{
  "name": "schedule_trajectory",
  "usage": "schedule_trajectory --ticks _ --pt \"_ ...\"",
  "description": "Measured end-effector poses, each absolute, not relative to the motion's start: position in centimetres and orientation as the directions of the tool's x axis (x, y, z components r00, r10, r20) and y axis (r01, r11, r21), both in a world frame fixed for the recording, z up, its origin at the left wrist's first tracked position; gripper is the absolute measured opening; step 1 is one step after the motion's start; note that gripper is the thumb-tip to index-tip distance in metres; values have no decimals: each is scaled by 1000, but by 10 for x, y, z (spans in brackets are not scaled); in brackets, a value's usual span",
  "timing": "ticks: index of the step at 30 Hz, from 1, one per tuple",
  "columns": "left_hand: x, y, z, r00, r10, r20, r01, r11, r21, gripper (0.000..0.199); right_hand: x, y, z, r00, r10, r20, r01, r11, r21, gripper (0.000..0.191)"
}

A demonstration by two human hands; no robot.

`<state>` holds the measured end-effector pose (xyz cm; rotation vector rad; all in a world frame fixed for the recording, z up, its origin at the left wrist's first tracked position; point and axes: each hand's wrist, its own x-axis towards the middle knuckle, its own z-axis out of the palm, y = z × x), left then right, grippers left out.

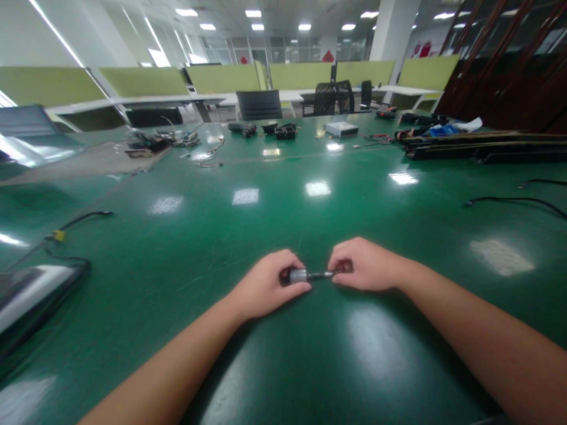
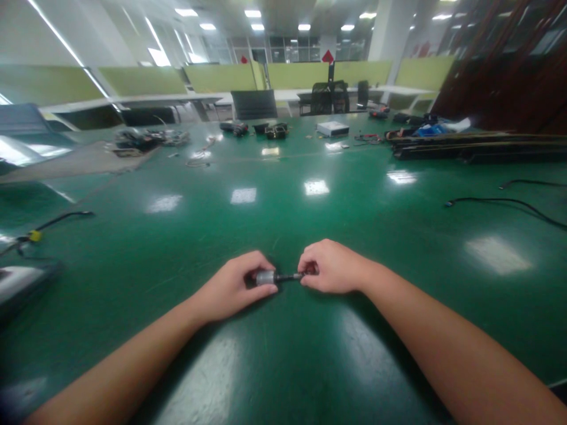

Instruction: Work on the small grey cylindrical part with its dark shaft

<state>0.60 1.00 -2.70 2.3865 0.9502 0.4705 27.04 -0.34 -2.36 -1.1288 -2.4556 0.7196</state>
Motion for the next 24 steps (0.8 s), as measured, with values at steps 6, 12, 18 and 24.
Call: schedule_trajectory --ticks 6,12,18,24 --pt "10 11 -28 690 714 120 539 -617 573 23 262 -6 -27 -617 778 121 597 562 -572 9" --pt "17 14 -30 708 691 145 522 -651 551 22 243 -7 -34 -611 770 186 595 601 -533 10" --pt "18 15 -31 710 688 150 520 -656 546 22 240 -7 -36 -596 776 208 616 608 -500 11" --pt "17 13 -29 710 690 141 528 -654 542 34 241 -7 -37 -588 785 197 627 596 -502 14"
